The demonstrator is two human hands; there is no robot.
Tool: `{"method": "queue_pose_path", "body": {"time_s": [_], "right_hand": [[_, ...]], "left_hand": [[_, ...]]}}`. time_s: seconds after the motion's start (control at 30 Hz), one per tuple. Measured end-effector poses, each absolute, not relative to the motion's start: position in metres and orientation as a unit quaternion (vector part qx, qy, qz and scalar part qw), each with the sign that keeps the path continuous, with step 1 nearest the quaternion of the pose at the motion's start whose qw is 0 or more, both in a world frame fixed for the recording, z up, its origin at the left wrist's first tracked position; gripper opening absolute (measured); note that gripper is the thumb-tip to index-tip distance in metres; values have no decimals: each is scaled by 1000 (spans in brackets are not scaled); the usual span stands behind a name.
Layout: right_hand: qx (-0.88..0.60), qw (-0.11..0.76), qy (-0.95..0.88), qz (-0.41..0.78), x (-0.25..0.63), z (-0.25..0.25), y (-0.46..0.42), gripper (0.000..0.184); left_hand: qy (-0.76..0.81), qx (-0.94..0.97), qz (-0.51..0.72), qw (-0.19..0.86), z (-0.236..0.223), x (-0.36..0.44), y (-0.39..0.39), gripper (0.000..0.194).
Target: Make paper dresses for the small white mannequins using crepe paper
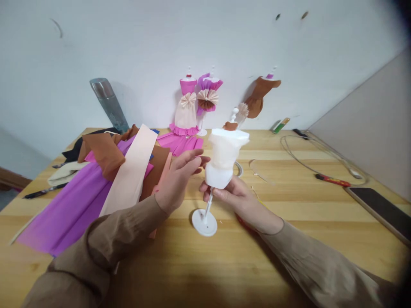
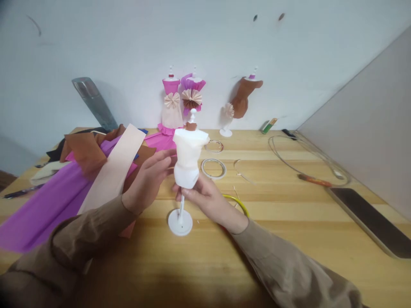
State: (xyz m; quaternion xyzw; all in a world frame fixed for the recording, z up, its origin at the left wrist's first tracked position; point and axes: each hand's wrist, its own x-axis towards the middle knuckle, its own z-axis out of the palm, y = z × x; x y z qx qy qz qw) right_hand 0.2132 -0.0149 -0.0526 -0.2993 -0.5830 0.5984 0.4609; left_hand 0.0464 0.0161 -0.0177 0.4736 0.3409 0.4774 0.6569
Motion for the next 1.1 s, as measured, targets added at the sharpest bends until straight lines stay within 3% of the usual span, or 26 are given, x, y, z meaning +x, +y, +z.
{"method": "queue_pose_path", "body": {"time_s": [0.13, 0.3, 0.4, 0.5, 0.53, 0.6, 0.67, 0.7, 0.83, 1.1], "right_hand": [[-298, 465, -607, 571, 212, -49, -11, 24], [-307, 433, -631, 565, 210, -49, -14, 27], [-321, 348, -706, 527, 222, -42, -14, 21], [-395, 220, -799, 396, 241, -25, -11, 23], [-440, 241, -797, 338, 246, -17, -11, 25], [-501, 365, -757, 207, 250, -4, -9, 22], [-507, 474, -714, 91, 246, 4, -8, 7], [-498, 502, -705, 51, 243, 5, -6, 12], [-462, 492, -738, 0, 232, -6, 3, 25], [-470, 466, -747, -59, 234, -27, 6, 16]], "left_hand": [[283, 550, 421, 664, -15, 49, 5, 55], [282, 563, 395, 669, -21, 49, -3, 51], [285, 549, 393, 681, -23, 47, -6, 49], [278, 522, 422, 687, -23, 47, -9, 44], [274, 508, 426, 696, -23, 48, -10, 43], [267, 471, 407, 736, -27, 50, -12, 43], [253, 421, 367, 790, -33, 53, -15, 46], [244, 397, 348, 814, -37, 55, -17, 48], [233, 343, 315, 854, -55, 60, -22, 51], [268, 319, 291, 861, -68, 63, -28, 56]]}}
